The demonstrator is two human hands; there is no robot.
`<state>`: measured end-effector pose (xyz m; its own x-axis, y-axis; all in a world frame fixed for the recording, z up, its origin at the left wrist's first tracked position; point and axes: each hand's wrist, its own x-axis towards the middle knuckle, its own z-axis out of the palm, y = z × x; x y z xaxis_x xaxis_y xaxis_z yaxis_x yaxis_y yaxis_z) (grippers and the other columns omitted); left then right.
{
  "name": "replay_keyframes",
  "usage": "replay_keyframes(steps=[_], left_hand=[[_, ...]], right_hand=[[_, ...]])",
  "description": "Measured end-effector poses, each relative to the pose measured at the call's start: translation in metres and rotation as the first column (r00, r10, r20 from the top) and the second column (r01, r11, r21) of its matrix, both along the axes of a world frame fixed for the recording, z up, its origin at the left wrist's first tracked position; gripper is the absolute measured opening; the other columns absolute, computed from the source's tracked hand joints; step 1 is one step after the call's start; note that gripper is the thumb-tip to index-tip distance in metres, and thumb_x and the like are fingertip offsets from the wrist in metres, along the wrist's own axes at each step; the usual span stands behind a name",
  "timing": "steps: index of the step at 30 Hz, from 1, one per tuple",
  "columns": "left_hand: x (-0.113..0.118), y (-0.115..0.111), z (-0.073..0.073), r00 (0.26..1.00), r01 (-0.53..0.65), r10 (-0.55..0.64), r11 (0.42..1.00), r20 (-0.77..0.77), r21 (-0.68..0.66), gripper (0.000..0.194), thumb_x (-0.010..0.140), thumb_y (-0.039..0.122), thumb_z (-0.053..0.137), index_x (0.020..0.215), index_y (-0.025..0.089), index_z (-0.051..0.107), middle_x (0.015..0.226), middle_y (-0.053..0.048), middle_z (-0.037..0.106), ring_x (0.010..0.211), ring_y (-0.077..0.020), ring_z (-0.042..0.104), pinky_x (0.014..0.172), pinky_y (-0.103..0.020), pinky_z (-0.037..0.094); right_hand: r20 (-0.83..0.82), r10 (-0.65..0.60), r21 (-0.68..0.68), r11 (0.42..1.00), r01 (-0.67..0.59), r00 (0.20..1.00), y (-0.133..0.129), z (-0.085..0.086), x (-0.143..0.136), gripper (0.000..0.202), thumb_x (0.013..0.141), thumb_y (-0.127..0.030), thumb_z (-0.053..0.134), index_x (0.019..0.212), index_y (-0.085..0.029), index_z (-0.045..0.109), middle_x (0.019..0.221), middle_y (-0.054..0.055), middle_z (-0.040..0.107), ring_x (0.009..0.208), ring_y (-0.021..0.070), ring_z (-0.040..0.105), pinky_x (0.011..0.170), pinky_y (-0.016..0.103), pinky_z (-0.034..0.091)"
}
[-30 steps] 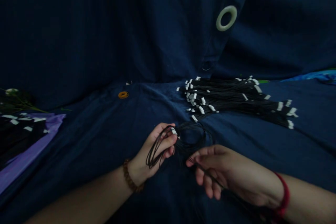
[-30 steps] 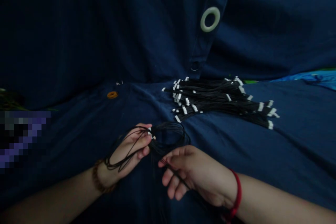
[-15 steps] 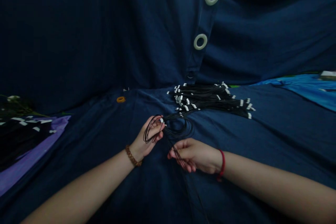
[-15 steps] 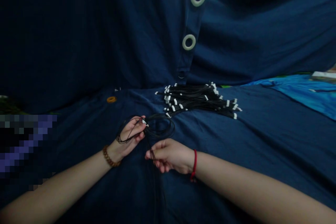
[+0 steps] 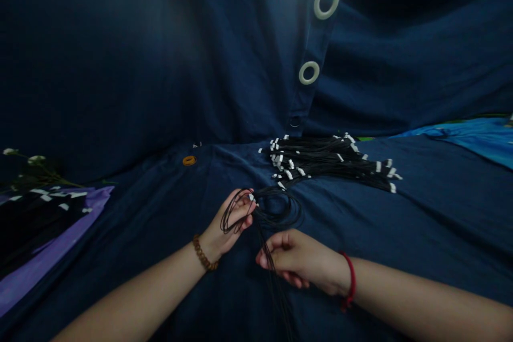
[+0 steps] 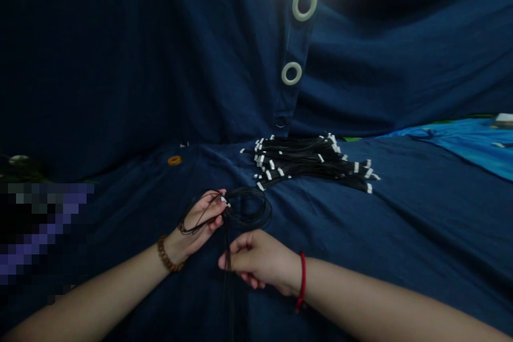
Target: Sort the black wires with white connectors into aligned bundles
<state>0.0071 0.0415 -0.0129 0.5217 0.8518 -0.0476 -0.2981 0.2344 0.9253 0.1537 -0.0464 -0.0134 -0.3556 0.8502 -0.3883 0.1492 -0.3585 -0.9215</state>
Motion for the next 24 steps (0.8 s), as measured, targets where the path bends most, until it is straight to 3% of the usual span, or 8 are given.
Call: replay_keyframes(steps=[14, 17, 20, 24], left_hand=[[0.0, 0.001, -0.001, 1.0, -0.001, 0.001, 0.999, -0.006, -0.051, 0.034, 0.069, 0.023, 0.069, 0.098, 0.018, 0.052, 0.078, 0.001, 0.053, 0.049, -0.0011, 0.046, 0.043, -0.01, 0.036], [0.0, 0.0, 0.001, 1.0, 0.014, -0.015, 0.999, -0.026, -0.053, 0.035, 0.069, 0.022, 0.069, 0.098, 0.018, 0.05, 0.076, 0.002, 0.053, 0.047, -0.0006, 0.047, 0.04, -0.01, 0.034], [0.002, -0.005, 0.003, 0.996, 0.057, -0.061, 0.996, -0.068, -0.067, 0.035, 0.068, 0.019, 0.069, 0.097, 0.018, 0.05, 0.072, 0.003, 0.054, 0.044, -0.0013, 0.047, 0.039, -0.01, 0.034], [0.006, -0.01, 0.005, 0.989, 0.108, -0.116, 0.991, -0.097, -0.081, 0.03, 0.07, 0.018, 0.066, 0.093, 0.019, 0.048, 0.07, 0.004, 0.054, 0.043, -0.0016, 0.048, 0.038, -0.01, 0.032]], right_hand=[[0.085, -0.029, -0.042, 0.999, 0.033, 0.996, -0.002, 0.004, -0.005, 0.007, 0.067, -0.015, 0.046, 0.073, -0.015, 0.049, 0.043, -0.008, 0.04, 0.031, 0.0031, 0.031, 0.029, 0.012, 0.02], [0.104, -0.043, -0.036, 0.998, 0.047, 0.994, -0.003, 0.006, -0.007, 0.014, 0.074, -0.02, 0.045, 0.085, -0.014, 0.051, 0.047, -0.007, 0.041, 0.032, 0.0031, 0.03, 0.03, 0.013, 0.021], [0.004, -0.073, 0.002, 0.997, 0.073, 0.997, -0.002, 0.006, -0.007, 0.022, 0.081, -0.028, 0.045, 0.095, -0.013, 0.052, 0.048, -0.008, 0.037, 0.033, 0.0023, 0.027, 0.032, 0.014, 0.02], [-0.053, -0.093, 0.023, 0.995, 0.094, 0.994, 0.001, 0.005, -0.003, 0.017, 0.08, -0.024, 0.044, 0.083, -0.011, 0.054, 0.046, -0.008, 0.031, 0.035, 0.0026, 0.022, 0.035, 0.016, 0.017]])
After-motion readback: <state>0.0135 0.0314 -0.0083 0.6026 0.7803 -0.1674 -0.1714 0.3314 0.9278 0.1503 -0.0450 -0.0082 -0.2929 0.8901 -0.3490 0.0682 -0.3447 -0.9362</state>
